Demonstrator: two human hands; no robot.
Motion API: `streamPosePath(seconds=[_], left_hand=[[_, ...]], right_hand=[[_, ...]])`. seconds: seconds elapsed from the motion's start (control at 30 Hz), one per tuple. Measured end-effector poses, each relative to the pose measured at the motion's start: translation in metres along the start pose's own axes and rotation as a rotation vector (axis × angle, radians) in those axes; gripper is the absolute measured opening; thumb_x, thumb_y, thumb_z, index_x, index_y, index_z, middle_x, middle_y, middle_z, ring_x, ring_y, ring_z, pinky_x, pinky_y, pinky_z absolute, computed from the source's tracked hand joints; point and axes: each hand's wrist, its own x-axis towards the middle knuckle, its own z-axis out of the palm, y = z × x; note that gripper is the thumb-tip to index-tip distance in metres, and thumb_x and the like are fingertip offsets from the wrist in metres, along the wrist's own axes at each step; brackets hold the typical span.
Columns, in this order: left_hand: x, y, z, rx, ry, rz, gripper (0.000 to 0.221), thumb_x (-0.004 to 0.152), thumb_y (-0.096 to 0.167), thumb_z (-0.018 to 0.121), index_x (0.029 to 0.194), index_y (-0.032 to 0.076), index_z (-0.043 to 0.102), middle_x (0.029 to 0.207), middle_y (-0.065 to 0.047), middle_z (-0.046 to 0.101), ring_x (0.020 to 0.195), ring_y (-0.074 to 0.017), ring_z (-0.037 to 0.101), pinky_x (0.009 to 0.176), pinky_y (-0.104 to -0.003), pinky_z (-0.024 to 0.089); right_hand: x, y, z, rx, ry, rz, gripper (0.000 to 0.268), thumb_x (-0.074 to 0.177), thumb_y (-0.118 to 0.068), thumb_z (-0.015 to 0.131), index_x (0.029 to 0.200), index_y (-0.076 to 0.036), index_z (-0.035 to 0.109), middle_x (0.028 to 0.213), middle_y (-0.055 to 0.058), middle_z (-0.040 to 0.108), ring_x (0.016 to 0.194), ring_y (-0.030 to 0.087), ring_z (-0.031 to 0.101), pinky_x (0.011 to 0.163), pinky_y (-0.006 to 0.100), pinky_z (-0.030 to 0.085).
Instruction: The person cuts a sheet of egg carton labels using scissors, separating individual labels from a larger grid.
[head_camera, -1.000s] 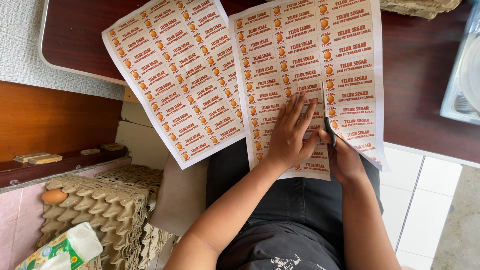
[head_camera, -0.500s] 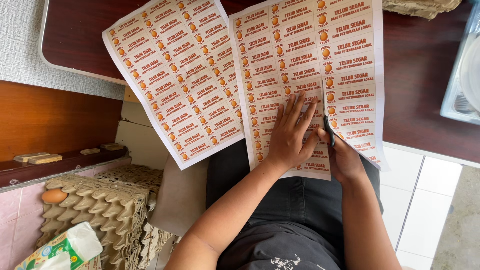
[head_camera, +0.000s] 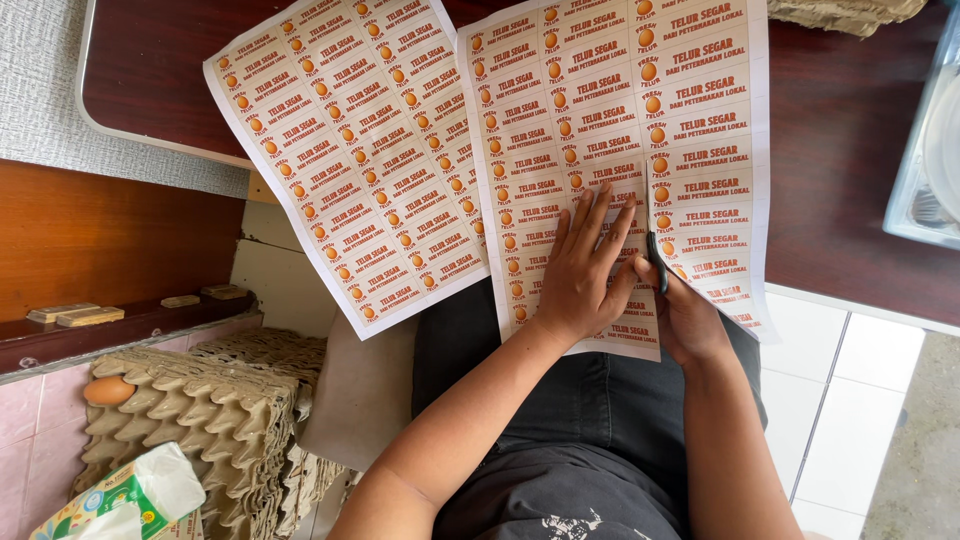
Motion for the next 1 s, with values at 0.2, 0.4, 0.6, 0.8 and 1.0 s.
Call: streamPosePath(seconds=[0.2,0.4,0.6,0.8,1.0], left_hand=[[-0.002,0.002,0.001,0.004,-0.007,-0.003,0.064,0.11,0.036,0.047,0.172,0.023,0.037,0.179,-0.015,0.034,0.168,-0.0378,0.031,0.136,-0.058,0.021],[-0.002,0.0,0.001,0.003,-0.008,0.003,0.065,0.11,0.036,0.049,0.172,0.023,0.036,0.179,-0.014,0.033,0.168,-0.0371,0.029,0.137,-0.057,0.019],[-0.001,0.0,-0.001,0.002,-0.006,0.0,0.065,0.11,0.034,0.049,0.172,0.023,0.037,0.179,-0.014,0.033,0.168,-0.0374,0.03,0.137,-0.057,0.02],[-0.002,-0.002,0.0,0.009,-0.008,-0.002,0.066,0.109,0.034,0.05,0.172,0.024,0.036,0.18,-0.013,0.032,0.168,-0.0369,0.03,0.137,-0.057,0.02],[-0.001,-0.001,-0.002,-0.005,0.002,-0.013,0.066,0.108,0.034,0.051,0.172,0.023,0.037,0.179,-0.015,0.033,0.167,-0.0386,0.031,0.135,-0.059,0.022]], right_hand=[[-0.003,-0.003,0.005,0.004,-0.008,0.002,0.037,0.099,-0.031,0.076,0.121,-0.003,0.066,0.111,0.019,0.077,0.098,0.047,0.078,0.083,0.063,0.063],[-0.003,-0.007,0.008,0.005,-0.012,0.006,0.037,0.099,-0.03,0.077,0.121,-0.003,0.066,0.111,0.019,0.077,0.098,0.047,0.078,0.082,0.062,0.063],[-0.004,-0.011,0.013,0.006,-0.02,0.011,0.036,0.099,-0.029,0.077,0.121,-0.002,0.066,0.111,0.02,0.077,0.098,0.047,0.078,0.081,0.061,0.064],[-0.006,-0.015,0.016,0.009,-0.024,0.013,0.036,0.099,-0.028,0.077,0.122,-0.002,0.065,0.111,0.02,0.077,0.097,0.047,0.078,0.081,0.06,0.064],[-0.007,-0.02,0.019,0.016,-0.022,0.01,0.036,0.099,-0.027,0.077,0.122,-0.002,0.065,0.111,0.021,0.077,0.097,0.047,0.078,0.08,0.06,0.065]])
